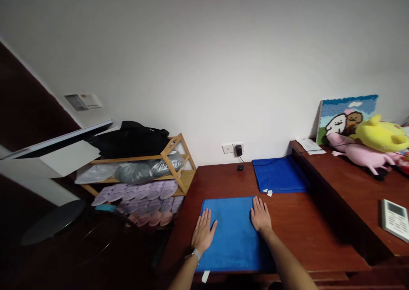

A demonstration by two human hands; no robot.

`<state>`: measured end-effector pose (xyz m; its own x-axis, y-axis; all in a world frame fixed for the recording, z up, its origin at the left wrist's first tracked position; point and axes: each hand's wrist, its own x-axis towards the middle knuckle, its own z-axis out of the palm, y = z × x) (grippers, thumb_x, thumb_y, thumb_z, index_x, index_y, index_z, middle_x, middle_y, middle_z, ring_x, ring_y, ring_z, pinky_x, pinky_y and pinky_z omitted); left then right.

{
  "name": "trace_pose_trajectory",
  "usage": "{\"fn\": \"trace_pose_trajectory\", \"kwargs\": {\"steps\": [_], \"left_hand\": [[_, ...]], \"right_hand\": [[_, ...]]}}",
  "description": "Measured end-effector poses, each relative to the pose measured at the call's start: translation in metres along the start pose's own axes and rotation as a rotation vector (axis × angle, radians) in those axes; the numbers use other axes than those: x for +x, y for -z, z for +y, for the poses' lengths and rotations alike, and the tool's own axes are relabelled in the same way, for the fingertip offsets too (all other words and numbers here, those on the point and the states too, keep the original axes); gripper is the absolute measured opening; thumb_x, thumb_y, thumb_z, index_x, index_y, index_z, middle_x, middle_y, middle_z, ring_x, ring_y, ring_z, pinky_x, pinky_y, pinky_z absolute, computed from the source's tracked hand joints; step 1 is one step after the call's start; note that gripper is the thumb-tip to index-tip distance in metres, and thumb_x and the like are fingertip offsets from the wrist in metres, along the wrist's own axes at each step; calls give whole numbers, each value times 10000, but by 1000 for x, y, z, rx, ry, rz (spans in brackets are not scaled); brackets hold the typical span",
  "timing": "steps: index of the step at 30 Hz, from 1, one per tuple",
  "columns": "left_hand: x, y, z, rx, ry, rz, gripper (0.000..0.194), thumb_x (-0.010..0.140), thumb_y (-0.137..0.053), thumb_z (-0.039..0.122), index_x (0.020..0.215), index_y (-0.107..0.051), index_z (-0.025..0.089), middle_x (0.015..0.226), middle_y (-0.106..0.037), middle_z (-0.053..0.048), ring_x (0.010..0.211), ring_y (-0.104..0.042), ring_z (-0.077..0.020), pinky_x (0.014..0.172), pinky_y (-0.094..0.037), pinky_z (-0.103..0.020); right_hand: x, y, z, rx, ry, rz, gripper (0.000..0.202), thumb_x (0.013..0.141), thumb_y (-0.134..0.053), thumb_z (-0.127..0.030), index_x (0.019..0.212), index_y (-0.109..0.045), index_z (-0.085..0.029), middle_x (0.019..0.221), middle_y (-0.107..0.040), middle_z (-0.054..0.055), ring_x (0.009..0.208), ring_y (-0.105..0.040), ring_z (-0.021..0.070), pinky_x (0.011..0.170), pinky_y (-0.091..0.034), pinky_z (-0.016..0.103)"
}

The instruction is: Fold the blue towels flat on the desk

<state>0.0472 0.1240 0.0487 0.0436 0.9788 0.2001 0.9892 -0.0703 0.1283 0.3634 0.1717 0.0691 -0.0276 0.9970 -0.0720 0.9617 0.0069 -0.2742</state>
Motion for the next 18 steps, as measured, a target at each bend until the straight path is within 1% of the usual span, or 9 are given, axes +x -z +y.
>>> {"fn": "trace_pose_trajectory", "kwargs": {"steps": [4,9,14,18], "left_hand": [[1,0,1,-2,6,1,727,1054,-262,593,1649,-289,177,1702,-348,-117,1574,-326,-266,1292,-291,-492],[3,-4,0,-3,4,15,726,1053,-255,580,1641,-314,158,1697,-358,-133,1576,-321,-278,1288,-298,-505],[6,-9,-3,16,-1,22,716,1054,-247,582,1648,-296,186,1684,-393,-121,1572,-330,-275,1281,-308,-511],[8,-5,-6,42,0,1,697,1056,-254,556,1648,-295,192,1677,-404,-111,1568,-339,-276,1282,-306,-512]], "right_hand": [[-22,2,-1,18,-11,12,677,1050,-148,-416,1663,-189,-133,1743,-175,28,1617,-141,218,1311,-118,433],[-53,-4,-4,30,-6,-11,687,1045,-161,-434,1658,-226,-132,1730,-217,35,1613,-165,230,1312,-128,455],[-61,-2,-6,38,-5,2,682,1039,-172,-424,1659,-229,-147,1730,-206,21,1613,-162,220,1316,-117,450],[-62,4,-8,53,3,17,676,1038,-188,-412,1654,-248,-142,1724,-234,33,1613,-164,226,1318,-111,447]]}}
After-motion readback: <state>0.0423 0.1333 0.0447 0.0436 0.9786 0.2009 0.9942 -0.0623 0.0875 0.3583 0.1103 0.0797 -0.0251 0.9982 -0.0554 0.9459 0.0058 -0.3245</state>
